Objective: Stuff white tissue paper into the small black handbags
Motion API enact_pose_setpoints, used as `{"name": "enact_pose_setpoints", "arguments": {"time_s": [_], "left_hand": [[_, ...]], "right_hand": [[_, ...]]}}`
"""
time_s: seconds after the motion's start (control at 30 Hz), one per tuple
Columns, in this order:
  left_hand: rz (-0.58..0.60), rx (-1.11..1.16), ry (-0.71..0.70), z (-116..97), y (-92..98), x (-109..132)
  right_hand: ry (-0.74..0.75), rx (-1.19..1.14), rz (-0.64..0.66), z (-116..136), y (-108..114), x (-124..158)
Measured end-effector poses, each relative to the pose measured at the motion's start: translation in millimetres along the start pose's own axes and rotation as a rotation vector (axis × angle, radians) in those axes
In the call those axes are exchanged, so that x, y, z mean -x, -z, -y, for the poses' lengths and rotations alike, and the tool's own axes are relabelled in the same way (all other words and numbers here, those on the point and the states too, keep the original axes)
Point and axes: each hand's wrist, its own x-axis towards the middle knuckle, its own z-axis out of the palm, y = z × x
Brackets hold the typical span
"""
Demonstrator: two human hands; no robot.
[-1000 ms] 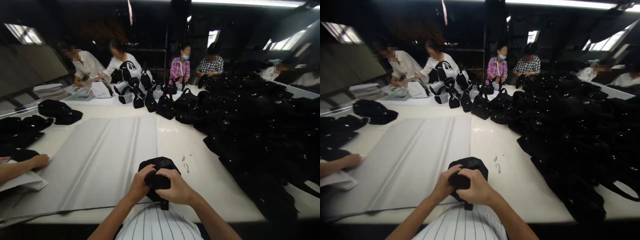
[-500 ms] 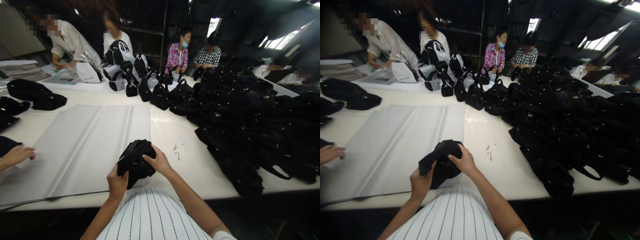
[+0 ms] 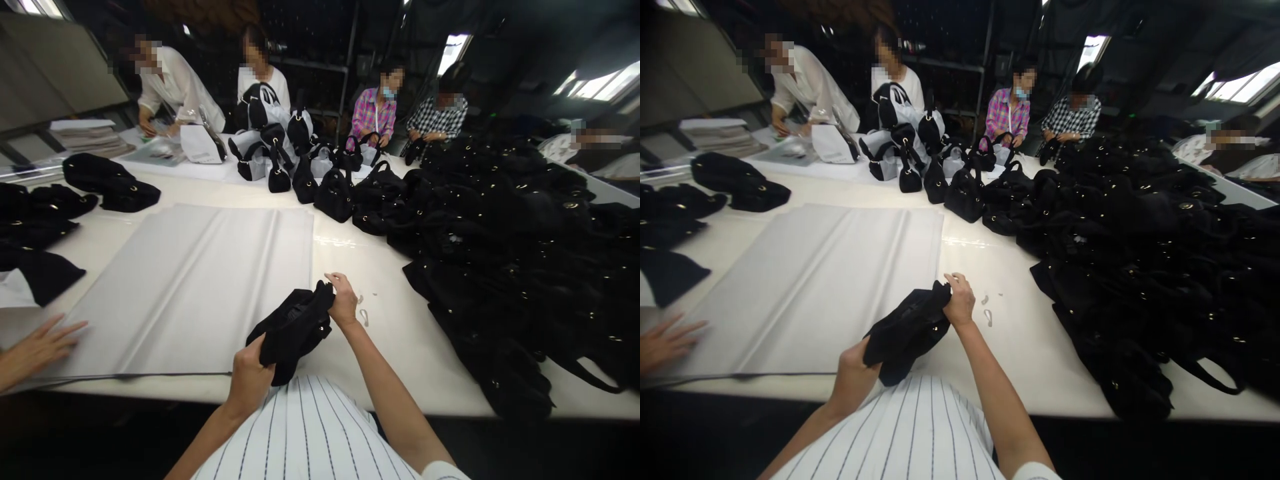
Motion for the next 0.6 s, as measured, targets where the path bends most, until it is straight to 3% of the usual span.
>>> {"name": "enact_pose_setpoints", "arguments": {"time_s": [0.13,0.2,0.27,0.37,0.43,0.5,0.6], "left_hand": [[0.05,0.062,-0.212,6.2,9.1,5.4],[0.081,0.126,-0.214,5.7,12.9,5.5],[0.094,0.211,-0.157,2.5,16.2,0.7],[0.126,0.367,-0.058,-7.4,19.7,-16.8],[0.194,0.443,0.004,-18.3,18.7,-30.8],[0.262,0.463,0.028,-31.8,12.5,-40.9],[0.321,0.439,-0.079,-50.2,-10.0,-45.3]], "right_hand": [[-0.039,-0.35,0.068,-0.5,21.6,13.6],[-0.057,-0.519,0.105,1.9,47.7,20.8],[-0.025,-0.605,0.226,9.2,81.8,24.4],[0.088,-0.535,0.469,26.0,127.6,24.7],[0.107,-0.442,0.589,30.0,141.6,26.2],[0.061,-0.311,0.647,19.4,140.3,29.6],[-0.033,-0.054,0.526,-21.2,123.3,30.2]]}}
